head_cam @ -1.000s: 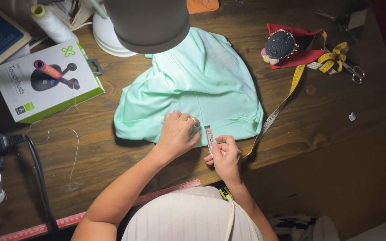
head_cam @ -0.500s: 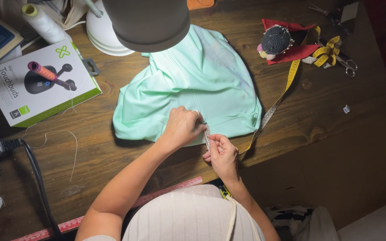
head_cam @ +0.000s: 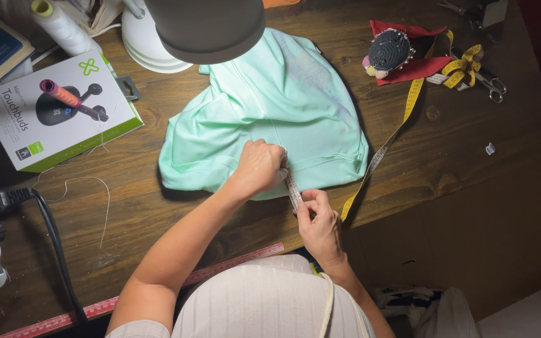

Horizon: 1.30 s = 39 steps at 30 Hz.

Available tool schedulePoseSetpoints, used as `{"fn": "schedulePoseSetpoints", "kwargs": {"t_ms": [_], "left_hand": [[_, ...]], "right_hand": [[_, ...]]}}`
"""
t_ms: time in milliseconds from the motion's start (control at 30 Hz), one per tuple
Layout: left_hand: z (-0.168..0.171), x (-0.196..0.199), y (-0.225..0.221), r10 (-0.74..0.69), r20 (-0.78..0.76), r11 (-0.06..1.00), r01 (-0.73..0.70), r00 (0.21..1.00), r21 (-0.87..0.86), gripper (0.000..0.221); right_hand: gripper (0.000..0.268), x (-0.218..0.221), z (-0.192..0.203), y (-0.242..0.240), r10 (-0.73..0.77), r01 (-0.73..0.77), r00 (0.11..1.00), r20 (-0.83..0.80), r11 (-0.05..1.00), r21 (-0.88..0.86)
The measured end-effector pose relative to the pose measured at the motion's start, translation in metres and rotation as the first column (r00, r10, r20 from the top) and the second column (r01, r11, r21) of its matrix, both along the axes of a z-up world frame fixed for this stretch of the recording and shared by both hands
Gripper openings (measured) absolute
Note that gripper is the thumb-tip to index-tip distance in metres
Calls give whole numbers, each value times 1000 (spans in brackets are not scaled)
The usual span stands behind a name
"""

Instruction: Measuring and pinning a green t-shirt on a wooden table to prepare for sewing.

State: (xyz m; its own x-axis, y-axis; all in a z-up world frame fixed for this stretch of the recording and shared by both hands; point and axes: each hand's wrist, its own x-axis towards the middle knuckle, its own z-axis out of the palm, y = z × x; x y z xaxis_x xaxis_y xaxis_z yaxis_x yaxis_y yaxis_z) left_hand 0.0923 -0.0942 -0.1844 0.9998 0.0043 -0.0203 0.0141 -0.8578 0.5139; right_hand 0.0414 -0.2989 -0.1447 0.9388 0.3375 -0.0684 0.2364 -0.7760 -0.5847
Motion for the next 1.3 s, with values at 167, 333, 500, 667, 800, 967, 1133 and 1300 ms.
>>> {"fn": "schedulePoseSetpoints", "kwargs": {"t_ms": [167, 333, 500, 667, 800, 967, 1133, 1300], "left_hand": [[19, -1, 3, -25, -36, 993, 21, 999, -116, 17], [37, 1, 9, -45, -85, 976, 26, 995, -216, 18], [46, 3, 12, -67, -160, 967, 25, 985, -252, 10], [31, 6, 13, -28, -180, 969, -17, 983, -246, 7], [35, 7, 14, -21, -192, 978, -19, 981, -207, 7], [43, -3, 15, 4, -163, 959, -50, 987, -278, 7], [44, -8, 15, 24, -145, 943, -71, 989, -326, 11], [46, -9, 14, 42, -156, 924, -98, 987, -370, 12]], "right_hand": [[12, 2, -3, -5, -16, 35, 996, -89, 976, 214], [11, 9, -10, -8, -9, 39, 994, -110, 961, 274], [10, 17, -17, -2, -24, 82, 984, -174, 938, 337], [9, 20, -16, 5, -41, 112, 977, -210, 935, 337], [8, 19, -16, 9, -45, 95, 984, -172, 950, 297], [5, 17, -14, 12, -30, 34, 999, -24, 971, 238], [7, 15, -15, 14, -23, 20, 1000, 11, 973, 230], [9, 15, -13, 13, -19, 21, 1000, -9, 959, 282]]}}
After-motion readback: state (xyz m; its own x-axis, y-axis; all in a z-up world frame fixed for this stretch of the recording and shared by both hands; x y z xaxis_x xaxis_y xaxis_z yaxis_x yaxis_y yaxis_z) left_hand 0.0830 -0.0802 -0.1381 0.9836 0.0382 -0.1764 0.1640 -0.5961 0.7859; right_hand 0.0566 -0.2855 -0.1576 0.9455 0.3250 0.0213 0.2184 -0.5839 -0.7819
